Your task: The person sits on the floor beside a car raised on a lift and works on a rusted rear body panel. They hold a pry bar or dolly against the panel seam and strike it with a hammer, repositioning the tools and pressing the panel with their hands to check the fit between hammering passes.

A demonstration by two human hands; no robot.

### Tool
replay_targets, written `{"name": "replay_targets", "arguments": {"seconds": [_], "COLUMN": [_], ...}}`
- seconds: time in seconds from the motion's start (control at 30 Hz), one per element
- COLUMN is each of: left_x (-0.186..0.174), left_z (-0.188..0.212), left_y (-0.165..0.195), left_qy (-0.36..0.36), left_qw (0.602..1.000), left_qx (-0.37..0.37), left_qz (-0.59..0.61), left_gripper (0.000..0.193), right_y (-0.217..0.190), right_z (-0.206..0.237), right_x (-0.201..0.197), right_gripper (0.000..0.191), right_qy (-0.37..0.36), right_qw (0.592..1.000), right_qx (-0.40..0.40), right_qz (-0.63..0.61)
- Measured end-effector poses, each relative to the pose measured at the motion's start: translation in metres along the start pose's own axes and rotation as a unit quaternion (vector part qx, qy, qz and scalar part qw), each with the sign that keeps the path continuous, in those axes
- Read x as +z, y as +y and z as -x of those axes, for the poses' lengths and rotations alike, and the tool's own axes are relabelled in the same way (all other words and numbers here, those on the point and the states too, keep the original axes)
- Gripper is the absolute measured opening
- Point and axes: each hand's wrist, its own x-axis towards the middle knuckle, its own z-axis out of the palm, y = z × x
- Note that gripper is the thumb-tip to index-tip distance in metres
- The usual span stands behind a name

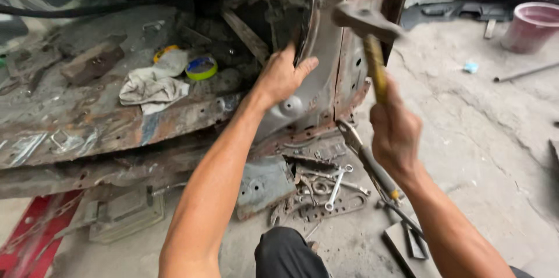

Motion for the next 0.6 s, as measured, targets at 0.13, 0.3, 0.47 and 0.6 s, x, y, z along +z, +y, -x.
{"name": "replay_targets", "arguments": {"seconds": [0.13, 0.3, 0.47, 0.6], "left_x": [-0.001, -0.004, 0.001, -0.001], "left_z": [0.002, -0.001, -0.001, 0.004], "left_y": [-0.007, 0.003, 0.004, -0.003], "left_qy": [-0.023, -0.031, -0.045, -0.027], "left_qw": [0.999, 0.997, 0.997, 0.998], "left_qx": [-0.049, -0.064, -0.064, -0.047], "left_qz": [0.006, 0.012, -0.007, 0.017], "left_gripper": [0.074, 0.072, 0.072, 0.08], "right_y": [0.012, 0.011, -0.015, -0.018], "right_z": [0.009, -0.019, -0.021, -0.01], "right_x": [0.01, 0.028, 0.002, 0.018], "right_gripper": [0.024, 0.05, 0.048, 0.048], "right_qy": [0.145, -0.073, -0.027, 0.213], "right_qw": [0.965, 0.993, 0.999, 0.959], "right_qx": [0.028, 0.014, 0.036, -0.008], "right_qz": [-0.214, 0.093, 0.029, -0.187]}}
